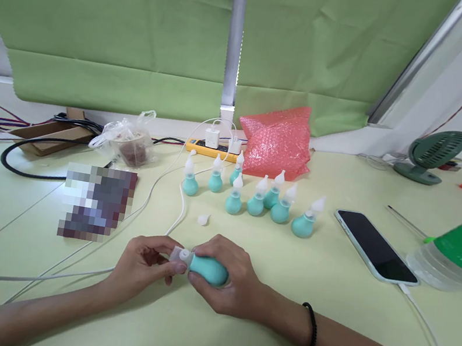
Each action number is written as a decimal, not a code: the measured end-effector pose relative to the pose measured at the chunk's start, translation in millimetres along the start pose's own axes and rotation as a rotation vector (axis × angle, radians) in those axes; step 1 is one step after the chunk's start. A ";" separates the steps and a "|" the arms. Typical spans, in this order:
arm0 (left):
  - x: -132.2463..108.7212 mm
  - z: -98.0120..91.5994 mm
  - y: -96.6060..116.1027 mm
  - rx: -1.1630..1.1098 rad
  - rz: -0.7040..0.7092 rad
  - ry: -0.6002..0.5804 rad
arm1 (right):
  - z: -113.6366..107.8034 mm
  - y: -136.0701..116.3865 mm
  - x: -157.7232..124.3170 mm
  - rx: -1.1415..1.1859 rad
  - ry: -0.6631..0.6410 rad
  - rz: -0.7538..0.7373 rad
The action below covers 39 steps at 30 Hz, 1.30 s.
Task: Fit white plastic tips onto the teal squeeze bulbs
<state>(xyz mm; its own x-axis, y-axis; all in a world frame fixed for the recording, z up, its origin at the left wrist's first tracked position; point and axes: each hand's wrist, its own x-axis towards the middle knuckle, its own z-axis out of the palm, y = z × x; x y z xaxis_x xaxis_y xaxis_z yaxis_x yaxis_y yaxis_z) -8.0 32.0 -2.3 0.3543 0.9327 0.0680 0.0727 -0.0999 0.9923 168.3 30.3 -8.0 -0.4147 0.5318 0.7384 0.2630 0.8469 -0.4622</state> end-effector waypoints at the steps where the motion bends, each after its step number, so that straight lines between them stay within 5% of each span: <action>1: -0.3 0.0 -0.2 0.007 0.011 0.008 | -0.6 -0.4 1.1 0.001 -0.009 -0.001; 13: -4.7 0.7 -1.2 0.214 0.180 0.037 | -6.7 1.1 8.2 0.065 0.002 -0.043; 23: -8.1 1.2 1.8 0.334 0.311 0.031 | -14.8 -9.7 18.9 0.147 -0.104 0.120; 32: -11.4 3.0 2.6 0.484 0.502 0.073 | -17.1 -25.1 18.9 -0.018 -0.182 0.151; 39: -12.1 4.8 4.0 0.534 0.483 0.119 | -8.3 -23.2 8.6 -0.181 -0.140 0.030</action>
<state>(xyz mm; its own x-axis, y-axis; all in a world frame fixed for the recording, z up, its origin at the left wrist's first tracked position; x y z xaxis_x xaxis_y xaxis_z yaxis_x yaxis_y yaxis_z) -7.5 18.7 0.4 0.3602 0.7699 0.5268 0.3892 -0.6372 0.6651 165.8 15.2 13.2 -0.5177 0.5627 0.6445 0.4240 0.8230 -0.3780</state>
